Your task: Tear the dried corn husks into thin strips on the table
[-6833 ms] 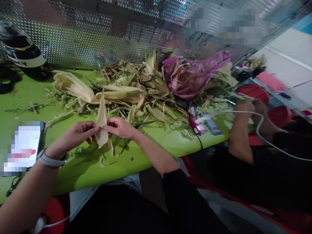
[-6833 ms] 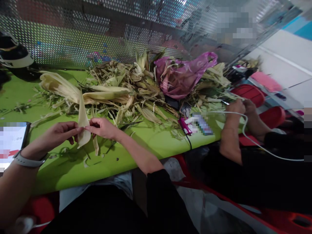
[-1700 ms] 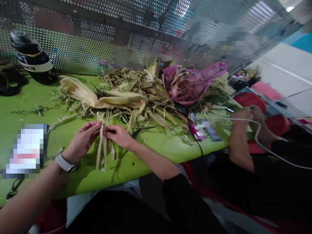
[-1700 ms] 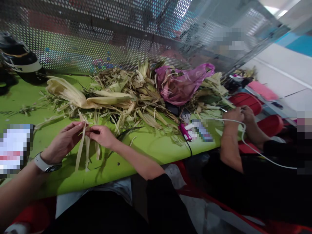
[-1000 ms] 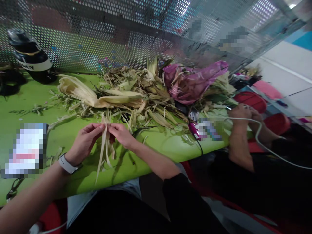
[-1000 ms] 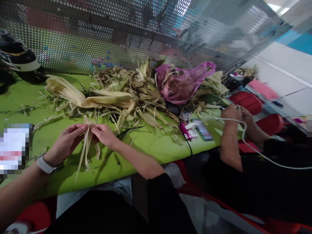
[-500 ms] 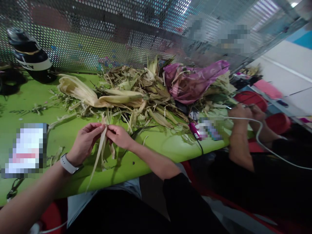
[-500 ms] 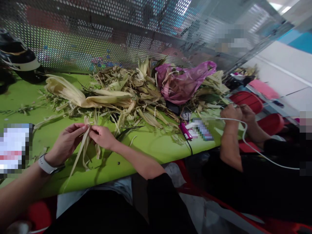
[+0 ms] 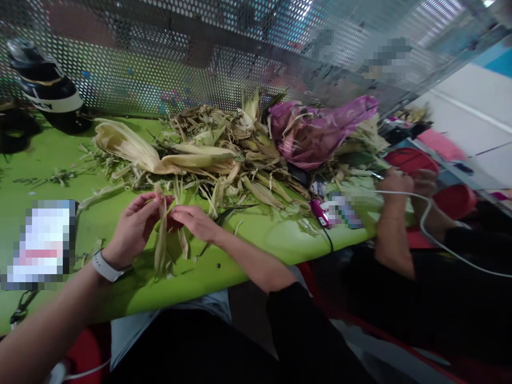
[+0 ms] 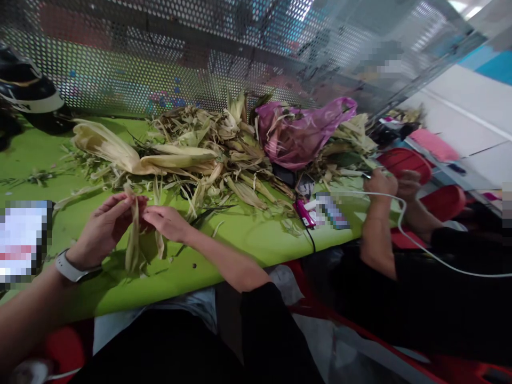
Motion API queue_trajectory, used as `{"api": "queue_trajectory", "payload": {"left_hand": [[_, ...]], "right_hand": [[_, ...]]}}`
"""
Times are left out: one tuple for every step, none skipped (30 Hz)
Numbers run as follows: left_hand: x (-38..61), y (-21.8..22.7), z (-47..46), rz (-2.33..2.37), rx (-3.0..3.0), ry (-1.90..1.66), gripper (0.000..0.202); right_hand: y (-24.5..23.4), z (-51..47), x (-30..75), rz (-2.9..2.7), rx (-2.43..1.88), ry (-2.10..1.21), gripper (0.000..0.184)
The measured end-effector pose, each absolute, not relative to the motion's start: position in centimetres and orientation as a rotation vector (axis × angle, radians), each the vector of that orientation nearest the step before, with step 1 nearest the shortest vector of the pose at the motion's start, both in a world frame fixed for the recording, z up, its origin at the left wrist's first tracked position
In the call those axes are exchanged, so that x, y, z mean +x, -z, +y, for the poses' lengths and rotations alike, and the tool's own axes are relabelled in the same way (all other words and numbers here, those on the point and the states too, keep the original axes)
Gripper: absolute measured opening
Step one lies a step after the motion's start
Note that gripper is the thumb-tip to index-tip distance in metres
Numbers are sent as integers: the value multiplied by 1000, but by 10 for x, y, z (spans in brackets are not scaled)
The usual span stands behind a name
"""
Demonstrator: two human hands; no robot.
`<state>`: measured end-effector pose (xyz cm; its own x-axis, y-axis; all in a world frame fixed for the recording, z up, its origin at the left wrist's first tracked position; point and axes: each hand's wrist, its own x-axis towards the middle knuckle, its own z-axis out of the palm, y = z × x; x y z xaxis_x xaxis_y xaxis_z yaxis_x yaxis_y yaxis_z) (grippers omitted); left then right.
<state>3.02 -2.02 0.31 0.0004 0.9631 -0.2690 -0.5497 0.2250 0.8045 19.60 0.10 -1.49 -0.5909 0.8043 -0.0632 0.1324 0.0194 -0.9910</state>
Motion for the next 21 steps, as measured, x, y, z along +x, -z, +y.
{"api": "queue_trajectory", "payload": {"left_hand": [[28,-6,-19,918,558,-1338,9],[26,-9,-17,897,552,-1411,8],[24,-11,-15,901,542,-1469,6],[22,-14,-13,929,528,-1484,7],[21,-15,-11,955,522,-1494,7],[19,-16,-10,988,526,-1492,6],[18,-16,-8,1024,529,-1494,6],[17,-15,-7,1048,537,-1497,5],[16,-14,-5,1064,549,-1502,5],[15,-12,-4,1069,563,-1506,5],[14,-10,-4,1066,580,-1509,5],[13,-9,-3,1064,599,-1510,6],[13,-8,-3,1068,612,-1510,6],[12,-7,-3,1076,618,-1510,6],[12,-7,-2,1086,620,-1508,5],[12,-6,-2,1092,620,-1505,5],[12,-6,-2,1092,624,-1500,5],[12,-6,-2,1090,631,-1496,4],[12,-6,-2,1086,640,-1493,4],[12,-5,-2,1081,649,-1490,5],[12,-5,-2,1080,655,-1488,5]], "right_hand": [[12,3,200,-1818,-953,-1631,24],[8,4,204,-1883,-969,-1598,25],[4,7,209,-1951,-1000,-1523,26],[0,9,214,-2015,-1062,-1367,26],[-4,11,218,-2112,-1120,-1176,23],[-6,13,222,-2228,-1149,-1011,22],[-7,15,224,-2369,-1133,-881,24],[-7,16,226,-2513,-1078,-786,26],[-5,16,226,-2642,-1001,-717,27],[-2,16,225,-2745,-919,-656,28],[1,15,224,-2816,-858,-591,29],[4,14,222,-2859,-830,-527,29],[6,13,221,-2889,-827,-473,28],[7,12,219,-2914,-834,-440,27],[7,11,218,-2933,-842,-430,25],[7,11,217,-2945,-844,-442,25],[6,10,217,-2949,-838,-468,26],[5,11,217,-2942,-829,-496,27],[4,11,217,-2930,-819,-513,29],[4,12,217,-2915,-809,-512,29],[4,13,217,-2905,-799,-495,29]]}}
